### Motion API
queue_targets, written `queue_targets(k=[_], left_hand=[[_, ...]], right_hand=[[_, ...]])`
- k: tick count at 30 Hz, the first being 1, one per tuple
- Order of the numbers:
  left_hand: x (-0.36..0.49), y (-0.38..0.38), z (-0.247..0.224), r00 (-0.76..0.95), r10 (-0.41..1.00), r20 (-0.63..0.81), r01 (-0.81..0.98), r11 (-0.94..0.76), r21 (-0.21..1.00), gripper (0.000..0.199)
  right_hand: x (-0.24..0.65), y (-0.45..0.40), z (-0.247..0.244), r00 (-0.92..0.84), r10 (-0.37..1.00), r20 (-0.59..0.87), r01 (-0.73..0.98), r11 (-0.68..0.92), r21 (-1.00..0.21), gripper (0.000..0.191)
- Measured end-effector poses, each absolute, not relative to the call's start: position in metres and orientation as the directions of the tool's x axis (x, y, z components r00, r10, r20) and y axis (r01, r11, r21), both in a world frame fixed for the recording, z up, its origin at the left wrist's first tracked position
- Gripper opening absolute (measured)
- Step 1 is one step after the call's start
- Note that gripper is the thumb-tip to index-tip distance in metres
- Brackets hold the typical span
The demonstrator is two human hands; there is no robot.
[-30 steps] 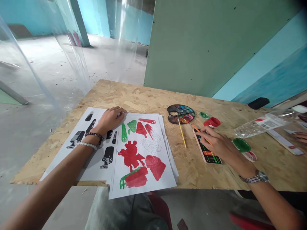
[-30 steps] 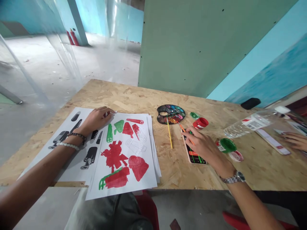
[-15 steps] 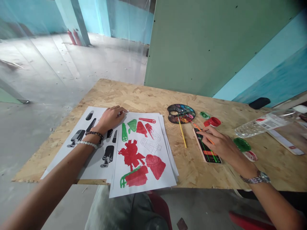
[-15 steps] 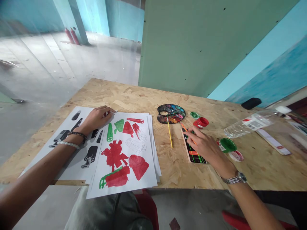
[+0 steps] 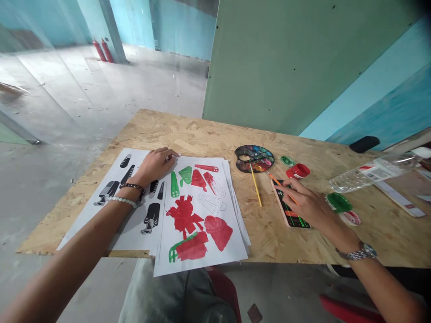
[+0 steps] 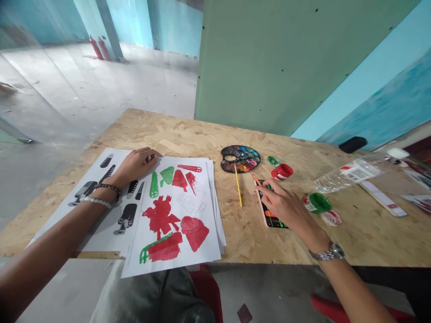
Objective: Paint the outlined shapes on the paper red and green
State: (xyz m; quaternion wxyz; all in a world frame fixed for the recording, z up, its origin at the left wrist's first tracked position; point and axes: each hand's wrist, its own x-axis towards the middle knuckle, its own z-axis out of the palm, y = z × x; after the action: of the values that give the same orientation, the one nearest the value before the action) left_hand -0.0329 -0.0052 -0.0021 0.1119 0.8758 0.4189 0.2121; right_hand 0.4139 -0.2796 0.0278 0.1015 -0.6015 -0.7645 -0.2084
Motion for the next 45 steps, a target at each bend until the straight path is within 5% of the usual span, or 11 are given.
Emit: queue_targets(k=[8, 27, 45], left_hand=[[-0.032, -0.007, -0.001, 0.556, 0.783, 0.280, 0.684, -0.622, 0.382, 0.047], [-0.032, -0.008, 0.002, 0.569, 0.780, 0.261, 0.686, -0.625, 0.372, 0.046], [-0.034, -0.004, -0.003, 0.568, 0.774, 0.280, 0.680, -0.633, 0.371, 0.052]], right_hand=[[0.412, -0.278, 0.035, -0.258, 0.885, 0.388, 0.959, 0.185, 0.216, 0.036], [0.421, -0.275, 0.035, -0.179, 0.942, 0.284, 0.984, 0.171, 0.052, 0.036], [0.422, -0.243, 0.035, 0.057, 0.891, 0.451, 0.947, 0.095, -0.308, 0.037]])
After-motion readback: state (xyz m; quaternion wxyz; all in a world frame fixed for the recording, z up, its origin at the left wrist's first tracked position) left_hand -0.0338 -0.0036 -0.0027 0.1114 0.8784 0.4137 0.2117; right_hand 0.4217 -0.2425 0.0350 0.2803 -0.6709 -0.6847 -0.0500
